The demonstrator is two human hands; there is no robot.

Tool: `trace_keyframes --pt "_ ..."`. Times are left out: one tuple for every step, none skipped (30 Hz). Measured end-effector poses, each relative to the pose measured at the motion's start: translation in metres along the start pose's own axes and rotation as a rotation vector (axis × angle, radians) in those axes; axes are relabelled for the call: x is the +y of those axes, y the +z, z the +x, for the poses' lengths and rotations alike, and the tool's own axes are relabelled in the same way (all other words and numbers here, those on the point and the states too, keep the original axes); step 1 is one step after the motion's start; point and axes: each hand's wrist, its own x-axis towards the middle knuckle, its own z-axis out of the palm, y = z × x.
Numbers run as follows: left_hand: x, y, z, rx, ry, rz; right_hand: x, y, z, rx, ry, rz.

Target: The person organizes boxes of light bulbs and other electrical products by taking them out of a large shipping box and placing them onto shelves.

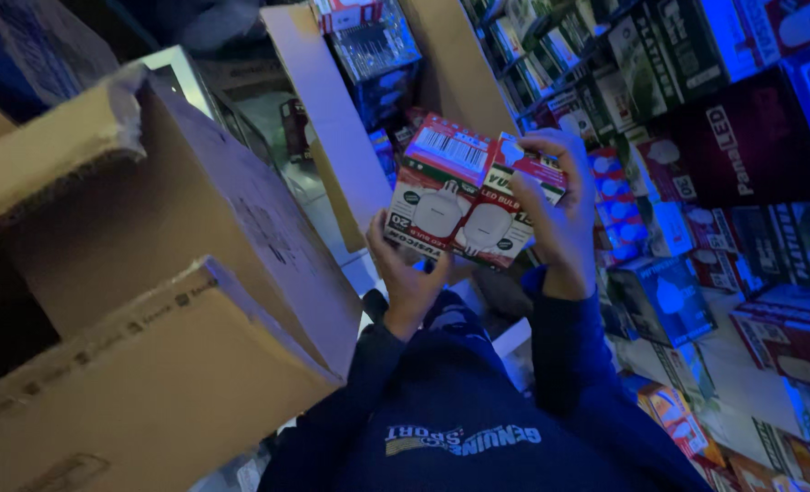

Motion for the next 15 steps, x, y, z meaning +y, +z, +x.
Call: trace_keyframes --pt "-0.001 -0.003 -0.004 -0.023 0.033 0.02 0.004 0.0 -0.005 0.023 0.041 0.065" --pt "0.0 -0.006 -0.008 -0.046 0.065 0.04 0.006 -0.002 -0.012 0.046 0.082 0.13" --pt "0.001 -0.009 -0.008 -0.062 0.109 0.061 0.008 -0.002 -0.014 0.053 0.075 0.151" --pt "0.004 -0.014 -0.009 -0.091 0.103 0.02 0.009 -0.005 -0.018 0.061 0.067 0.173" --pt "0.007 -0.018 -0.012 -0.114 0.097 -0.021 0.009 -0.007 -0.02 0.062 0.058 0.195" --pt "0.011 -0.022 -0.016 -0.137 0.092 -0.061 0.01 -0.007 -0.024 0.087 0.086 0.275" --pt "0.013 -0.023 -0.019 -0.134 0.099 -0.116 0.01 -0.007 -0.029 0.105 0.116 0.354" --pt "0.016 -0.024 -0.022 -0.132 0.108 -0.17 0.01 -0.008 -0.032 0.122 0.146 0.434" --pt "0.018 -0.025 -0.026 -0.13 0.119 -0.221 0.01 -0.01 -0.035 0.119 0.136 0.438" --pt "0.02 -0.024 -0.03 -0.11 0.141 -0.246 0.01 -0.013 -0.036 0.117 0.125 0.442" --pt "0.022 -0.024 -0.034 -0.104 0.165 -0.269 0.01 -0.016 -0.039 0.128 0.117 0.448" --pt "0.024 -0.022 -0.037 -0.098 0.189 -0.292 0.009 -0.019 -0.042 0.132 0.113 0.468" --pt "0.025 -0.02 -0.04 -0.082 0.175 -0.319 0.008 -0.022 -0.049 0.153 0.114 0.481" --pt "0.026 -0.017 -0.042 -0.067 0.161 -0.347 0.008 -0.027 -0.055 0.173 0.115 0.495" --pt "0.029 -0.015 -0.052 -0.064 0.129 -0.375 0.007 -0.034 -0.066 0.186 0.107 0.475"
